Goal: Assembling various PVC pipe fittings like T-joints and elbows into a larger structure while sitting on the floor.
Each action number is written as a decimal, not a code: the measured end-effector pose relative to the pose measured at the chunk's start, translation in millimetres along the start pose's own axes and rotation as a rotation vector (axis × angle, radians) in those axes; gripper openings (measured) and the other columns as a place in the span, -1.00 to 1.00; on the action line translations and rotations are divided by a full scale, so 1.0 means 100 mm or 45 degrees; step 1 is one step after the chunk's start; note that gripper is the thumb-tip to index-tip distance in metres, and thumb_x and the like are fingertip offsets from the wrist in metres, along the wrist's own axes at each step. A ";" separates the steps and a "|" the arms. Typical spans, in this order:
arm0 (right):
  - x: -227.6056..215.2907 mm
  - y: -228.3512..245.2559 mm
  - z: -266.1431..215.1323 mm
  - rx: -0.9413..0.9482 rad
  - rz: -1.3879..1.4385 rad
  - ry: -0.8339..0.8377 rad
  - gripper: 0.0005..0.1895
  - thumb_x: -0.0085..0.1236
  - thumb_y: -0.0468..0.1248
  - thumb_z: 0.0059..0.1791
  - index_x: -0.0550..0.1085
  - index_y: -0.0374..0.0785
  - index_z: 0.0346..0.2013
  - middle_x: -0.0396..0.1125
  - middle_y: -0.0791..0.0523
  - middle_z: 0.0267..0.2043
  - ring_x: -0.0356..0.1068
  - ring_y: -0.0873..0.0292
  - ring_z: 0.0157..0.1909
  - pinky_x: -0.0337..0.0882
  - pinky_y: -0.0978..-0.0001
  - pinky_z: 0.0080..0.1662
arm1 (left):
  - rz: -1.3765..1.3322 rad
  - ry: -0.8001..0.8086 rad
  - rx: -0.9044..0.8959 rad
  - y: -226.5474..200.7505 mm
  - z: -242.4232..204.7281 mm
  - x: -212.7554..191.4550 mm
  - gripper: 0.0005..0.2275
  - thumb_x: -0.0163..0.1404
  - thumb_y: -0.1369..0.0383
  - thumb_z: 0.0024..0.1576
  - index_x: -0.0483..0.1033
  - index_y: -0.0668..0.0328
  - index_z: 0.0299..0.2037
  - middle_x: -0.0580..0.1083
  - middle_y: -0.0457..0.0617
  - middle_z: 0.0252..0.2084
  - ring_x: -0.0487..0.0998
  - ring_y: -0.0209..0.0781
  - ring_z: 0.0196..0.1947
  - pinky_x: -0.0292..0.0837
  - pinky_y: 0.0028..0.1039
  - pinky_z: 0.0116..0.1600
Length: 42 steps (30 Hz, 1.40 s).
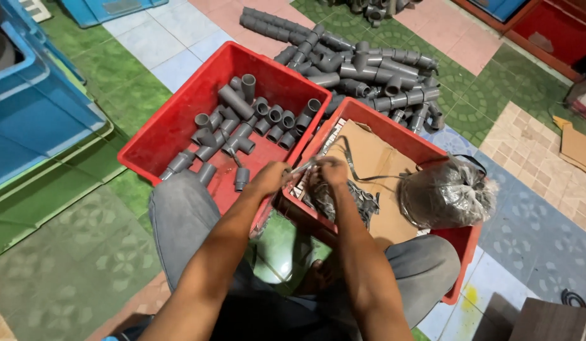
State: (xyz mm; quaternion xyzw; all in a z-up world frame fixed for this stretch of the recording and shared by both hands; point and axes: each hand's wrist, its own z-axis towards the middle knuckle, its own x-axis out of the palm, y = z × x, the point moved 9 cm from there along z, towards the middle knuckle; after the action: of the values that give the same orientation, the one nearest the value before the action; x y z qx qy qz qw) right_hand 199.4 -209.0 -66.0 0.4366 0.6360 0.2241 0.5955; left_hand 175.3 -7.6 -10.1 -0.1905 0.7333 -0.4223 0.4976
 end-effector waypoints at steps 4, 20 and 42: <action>-0.36 -0.04 0.13 -0.028 -0.036 -0.176 -0.81 0.06 -0.17 -0.10 0.57 -0.05 -0.25 0.46 0.07 -0.30 0.45 -0.05 -0.10 0.40 0.07 0.02 | -0.075 -0.035 -0.071 0.09 -0.05 -0.20 -0.92 0.02 0.53 0.13 0.58 0.33 -0.26 0.57 0.30 -0.39 0.58 -0.10 -0.55 0.51 -0.36 -0.29; -0.02 0.35 0.13 -0.486 -0.845 0.420 -0.83 0.16 -0.09 -0.05 0.55 -0.08 -0.29 0.50 0.04 -0.35 0.49 -0.13 -0.11 0.48 -0.03 -0.06 | 0.316 -0.056 -0.153 0.25 -0.12 -0.35 -0.77 -0.10 0.18 0.25 0.57 0.08 -0.25 0.56 0.17 -0.17 0.57 0.19 -0.06 0.49 -0.09 0.03; 0.14 1.09 1.60 -0.659 -0.991 0.069 -0.56 0.20 -0.17 -0.07 0.47 0.00 0.13 0.37 0.18 0.19 0.37 0.06 0.21 0.37 0.05 0.13 | 0.149 -0.094 -0.530 0.87 1.88 -0.11 -0.61 -0.03 0.14 0.18 0.44 0.25 0.09 0.50 0.23 0.03 0.54 0.16 0.08 0.51 -0.02 0.06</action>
State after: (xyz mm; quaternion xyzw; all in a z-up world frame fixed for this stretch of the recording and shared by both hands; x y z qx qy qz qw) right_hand 385.2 -178.1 -16.6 -0.0034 0.6910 0.1467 0.7078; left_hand 359.8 -30.9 -102.2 -0.2615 0.7959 -0.2247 0.4977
